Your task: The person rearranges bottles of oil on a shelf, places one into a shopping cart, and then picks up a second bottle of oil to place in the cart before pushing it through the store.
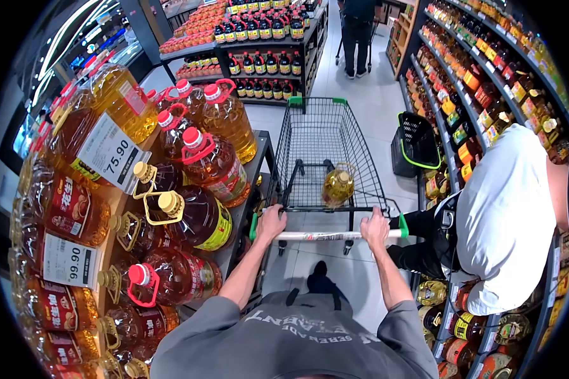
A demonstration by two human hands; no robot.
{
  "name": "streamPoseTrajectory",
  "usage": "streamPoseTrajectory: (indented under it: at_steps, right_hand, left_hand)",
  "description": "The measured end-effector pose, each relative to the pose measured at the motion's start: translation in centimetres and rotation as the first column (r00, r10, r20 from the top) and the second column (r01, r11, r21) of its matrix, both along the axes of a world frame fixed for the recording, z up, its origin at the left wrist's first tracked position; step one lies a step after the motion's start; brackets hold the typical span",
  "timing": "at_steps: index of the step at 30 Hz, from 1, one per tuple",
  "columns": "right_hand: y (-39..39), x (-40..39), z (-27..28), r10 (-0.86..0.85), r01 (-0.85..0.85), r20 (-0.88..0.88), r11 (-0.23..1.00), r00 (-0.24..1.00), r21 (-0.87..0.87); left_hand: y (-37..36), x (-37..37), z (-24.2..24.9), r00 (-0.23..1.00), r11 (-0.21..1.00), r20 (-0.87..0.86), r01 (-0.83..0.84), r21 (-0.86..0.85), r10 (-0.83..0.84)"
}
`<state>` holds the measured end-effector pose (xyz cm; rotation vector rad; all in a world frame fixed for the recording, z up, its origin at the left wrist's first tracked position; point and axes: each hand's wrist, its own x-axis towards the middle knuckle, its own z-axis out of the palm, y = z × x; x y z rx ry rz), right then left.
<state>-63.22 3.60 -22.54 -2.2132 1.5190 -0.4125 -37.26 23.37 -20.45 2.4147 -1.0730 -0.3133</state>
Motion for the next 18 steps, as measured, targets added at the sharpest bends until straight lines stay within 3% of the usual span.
streamPoseTrajectory:
  at_steps: [10,15,18]
  right_hand:
    - [-8.3,4.1,-0.9,0.078,-0.079,0.035,0.996,0.996,0.029]
    - [-11.5,6.2,-2.3,0.122,-0.113,0.100,0.989,0.988,-0.093]
    - [-13.3,7.8,-2.3,0.128,-0.122,0.069,0.989,0.989,-0.081]
  left_hand:
    - [-6.1,2.6,-0.4,0.997,0.997,0.004,-0.083,0.003,0.083]
    - [-8.4,4.0,-0.6,0.992,0.991,-0.018,-0.121,0.050,0.122]
    - [-9.8,5.4,-1.0,0.988,0.988,0.005,-0.154,0.023,0.154]
